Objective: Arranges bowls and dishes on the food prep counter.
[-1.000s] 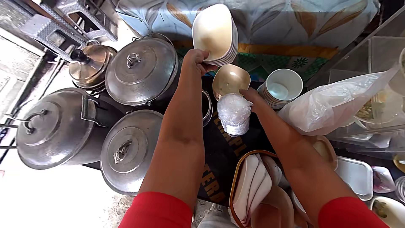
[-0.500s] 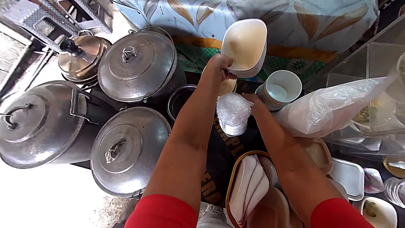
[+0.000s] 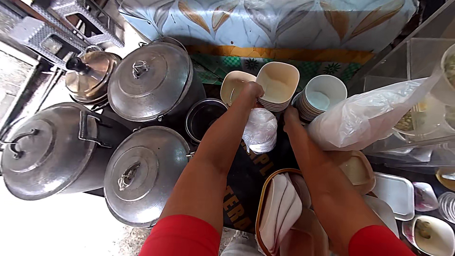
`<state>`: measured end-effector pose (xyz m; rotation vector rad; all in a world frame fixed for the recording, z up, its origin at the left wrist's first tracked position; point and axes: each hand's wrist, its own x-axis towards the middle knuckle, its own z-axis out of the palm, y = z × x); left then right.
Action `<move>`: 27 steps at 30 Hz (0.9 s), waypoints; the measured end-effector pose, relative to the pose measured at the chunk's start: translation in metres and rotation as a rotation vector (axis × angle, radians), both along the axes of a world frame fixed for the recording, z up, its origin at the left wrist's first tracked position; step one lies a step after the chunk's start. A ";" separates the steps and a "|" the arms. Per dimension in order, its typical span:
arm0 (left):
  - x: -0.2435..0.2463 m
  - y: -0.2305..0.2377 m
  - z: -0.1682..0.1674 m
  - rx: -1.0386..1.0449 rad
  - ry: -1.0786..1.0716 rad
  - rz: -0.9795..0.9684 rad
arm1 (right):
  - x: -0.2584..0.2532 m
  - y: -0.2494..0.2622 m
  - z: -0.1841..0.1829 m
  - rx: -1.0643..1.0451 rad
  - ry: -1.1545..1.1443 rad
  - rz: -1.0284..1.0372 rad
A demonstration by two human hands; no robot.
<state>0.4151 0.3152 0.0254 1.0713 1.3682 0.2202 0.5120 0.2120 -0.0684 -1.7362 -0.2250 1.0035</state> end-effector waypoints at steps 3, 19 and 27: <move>0.002 -0.002 -0.001 0.052 0.074 -0.085 | -0.013 -0.010 0.026 0.197 0.336 -0.192; -0.018 -0.007 0.017 0.341 0.371 -0.702 | -0.031 -0.009 0.020 0.102 0.248 -0.181; -0.021 0.001 0.008 0.516 0.812 -1.097 | -0.023 0.013 0.006 0.030 0.149 -0.273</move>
